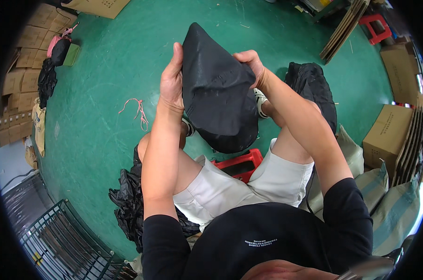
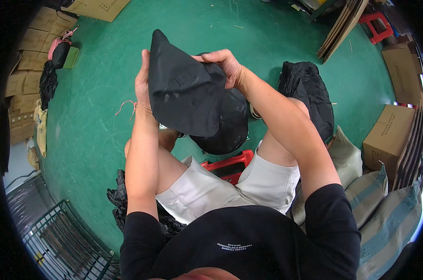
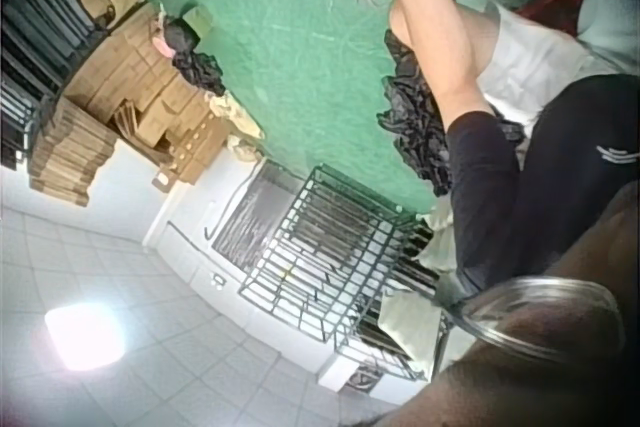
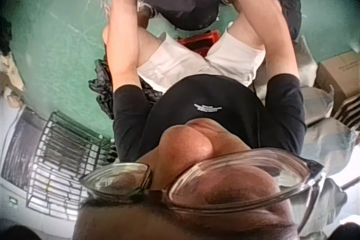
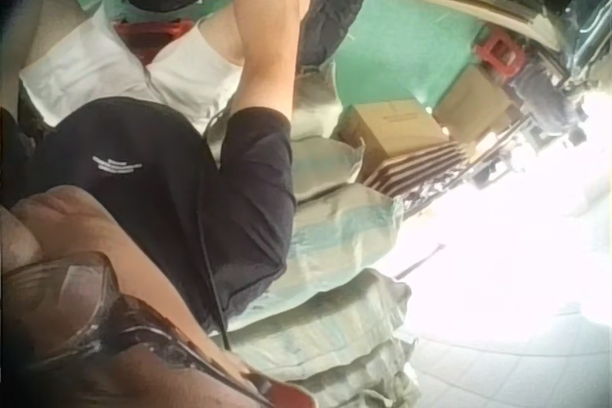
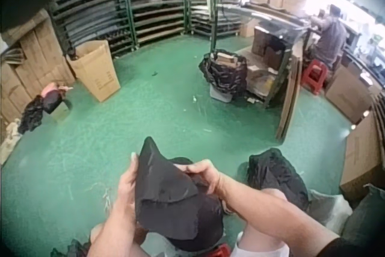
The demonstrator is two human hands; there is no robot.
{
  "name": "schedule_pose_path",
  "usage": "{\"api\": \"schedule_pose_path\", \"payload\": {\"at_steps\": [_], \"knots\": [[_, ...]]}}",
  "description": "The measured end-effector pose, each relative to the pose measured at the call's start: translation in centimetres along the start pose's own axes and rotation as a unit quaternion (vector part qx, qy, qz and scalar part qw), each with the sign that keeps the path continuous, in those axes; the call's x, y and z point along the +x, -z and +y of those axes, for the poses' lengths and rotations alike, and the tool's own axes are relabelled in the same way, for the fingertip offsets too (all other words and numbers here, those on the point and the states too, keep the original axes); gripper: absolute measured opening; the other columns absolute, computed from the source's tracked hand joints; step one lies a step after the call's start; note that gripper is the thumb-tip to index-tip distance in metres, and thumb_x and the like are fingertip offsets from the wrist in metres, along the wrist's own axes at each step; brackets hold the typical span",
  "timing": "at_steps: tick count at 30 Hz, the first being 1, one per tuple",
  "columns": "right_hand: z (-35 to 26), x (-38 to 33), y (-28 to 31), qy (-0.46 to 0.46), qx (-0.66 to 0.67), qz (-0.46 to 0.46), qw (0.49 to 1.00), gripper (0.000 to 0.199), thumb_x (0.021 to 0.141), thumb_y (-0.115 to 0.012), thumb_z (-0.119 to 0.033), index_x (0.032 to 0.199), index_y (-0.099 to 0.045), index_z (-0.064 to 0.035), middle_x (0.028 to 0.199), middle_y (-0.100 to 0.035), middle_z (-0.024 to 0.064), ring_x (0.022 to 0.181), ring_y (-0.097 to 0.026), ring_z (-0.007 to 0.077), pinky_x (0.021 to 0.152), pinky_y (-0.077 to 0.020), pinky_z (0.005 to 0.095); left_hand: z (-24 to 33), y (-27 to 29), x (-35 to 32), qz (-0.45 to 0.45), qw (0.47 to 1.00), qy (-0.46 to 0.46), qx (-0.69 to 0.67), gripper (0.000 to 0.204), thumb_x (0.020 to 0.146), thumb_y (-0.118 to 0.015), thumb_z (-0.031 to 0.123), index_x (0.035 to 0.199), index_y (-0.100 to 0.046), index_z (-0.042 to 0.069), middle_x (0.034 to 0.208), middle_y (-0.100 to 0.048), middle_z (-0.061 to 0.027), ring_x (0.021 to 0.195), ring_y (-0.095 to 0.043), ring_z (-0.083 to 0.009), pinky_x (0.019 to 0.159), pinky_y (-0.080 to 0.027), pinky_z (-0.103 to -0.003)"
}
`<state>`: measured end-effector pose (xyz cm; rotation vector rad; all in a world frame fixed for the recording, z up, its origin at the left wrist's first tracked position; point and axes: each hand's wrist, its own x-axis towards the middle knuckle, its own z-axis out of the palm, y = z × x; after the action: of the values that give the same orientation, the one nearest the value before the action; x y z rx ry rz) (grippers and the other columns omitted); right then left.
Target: Folding and organizing black fabric items in a warehouse setting.
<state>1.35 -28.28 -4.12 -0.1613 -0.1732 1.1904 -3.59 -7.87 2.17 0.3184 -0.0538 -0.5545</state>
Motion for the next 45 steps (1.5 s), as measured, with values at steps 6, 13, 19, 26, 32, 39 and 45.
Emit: {"api": "schedule_pose_path", "payload": {"at_steps": [6, 13, 19, 26, 32, 39, 45], "knots": [[-0.1, 0.0, 0.0, -0.028, -0.158, 0.020, 0.987, 0.066, 0.076, -0.065, -0.020, 0.134, -0.044, 0.0049, 0.125, -0.058, 0.0198, 0.108, -0.062, 0.0287, 0.098, -0.0463, 0.0427, -0.2, 0.5, -0.3, -0.021, 0.999, 0.029, 0.003, 0.054, 0.100, -0.040, 0.046, 0.119, -0.055, -0.002, 0.114, -0.064, -0.0175, 0.101, -0.064, -0.0263, 0.090, -0.053, -0.038], [-3.9, -3.2, -3.1, 0.171, -0.196, 0.134, 0.956, 0.041, 0.084, -0.062, -0.011, 0.119, -0.052, 0.0078, 0.111, -0.065, 0.0184, 0.097, -0.066, 0.0284, 0.090, -0.0526, 0.0412, 2.6, 0.3, -0.9, 0.096, 0.971, -0.014, 0.217, 0.044, 0.098, -0.050, 0.035, 0.114, -0.059, -0.005, 0.106, -0.067, -0.0151, 0.095, -0.067, -0.0219, 0.088, -0.053, -0.035], [-6.0, -4.7, -3.2, 0.213, -0.077, 0.081, 0.971, 0.039, 0.098, -0.047, -0.028, 0.108, -0.061, 0.0065, 0.105, -0.068, 0.0186, 0.091, -0.068, 0.0301, 0.088, -0.0543, 0.0427, 3.4, 1.5, -1.4, 0.016, 0.871, 0.128, 0.475, 0.033, 0.086, -0.068, 0.017, 0.111, -0.062, -0.003, 0.099, -0.068, -0.0042, 0.086, -0.063, -0.0096, 0.082, -0.049, -0.024], [-4.9, -6.1, -4.5, 0.237, -0.102, 0.033, 0.966, 0.083, 0.084, -0.043, -0.072, 0.123, -0.057, -0.0005, 0.128, -0.057, 0.0189, 0.114, -0.057, 0.0379, 0.098, -0.0454, 0.0500, 4.4, 2.9, -2.3, 0.042, 0.975, -0.126, 0.178, 0.048, 0.097, -0.049, 0.025, 0.134, -0.044, -0.004, 0.128, -0.056, -0.0199, 0.113, -0.058, -0.0309, 0.100, -0.045, -0.044], [-1.4, -4.9, -6.5, 0.221, -0.126, -0.070, 0.965, 0.090, 0.075, -0.068, -0.061, 0.138, -0.043, -0.0026, 0.135, -0.052, 0.0150, 0.119, -0.055, 0.0301, 0.102, -0.0430, 0.0476, 3.2, 1.7, -0.3, 0.233, 0.923, -0.267, 0.151, 0.043, 0.098, -0.043, 0.027, 0.128, -0.051, -0.003, 0.126, -0.057, -0.0187, 0.112, -0.057, -0.0322, 0.099, -0.045, -0.045], [-3.3, -3.2, -4.4, 0.246, 0.001, -0.026, 0.969, 0.084, 0.085, -0.049, -0.068, 0.136, -0.047, -0.0014, 0.136, -0.051, 0.0171, 0.126, -0.048, 0.0323, 0.110, -0.0326, 0.0481, 3.1, 3.0, 1.8, 0.312, 0.922, -0.209, 0.095, 0.037, 0.096, -0.039, 0.019, 0.122, -0.056, -0.002, 0.123, -0.059, -0.0193, 0.110, -0.058, -0.0326, 0.103, -0.043, -0.044], [-2.8, -3.5, -5.9, 0.281, -0.055, 0.003, 0.958, 0.094, 0.076, -0.054, -0.075, 0.132, -0.050, 0.0010, 0.136, -0.050, 0.0196, 0.124, -0.049, 0.0348, 0.109, -0.0345, 0.0487, 4.3, 4.8, 2.1, 0.317, 0.915, -0.245, 0.036, 0.037, 0.096, -0.038, 0.019, 0.117, -0.058, -0.004, 0.118, -0.061, -0.0198, 0.110, -0.059, -0.0329, 0.101, -0.045, -0.045]]}}
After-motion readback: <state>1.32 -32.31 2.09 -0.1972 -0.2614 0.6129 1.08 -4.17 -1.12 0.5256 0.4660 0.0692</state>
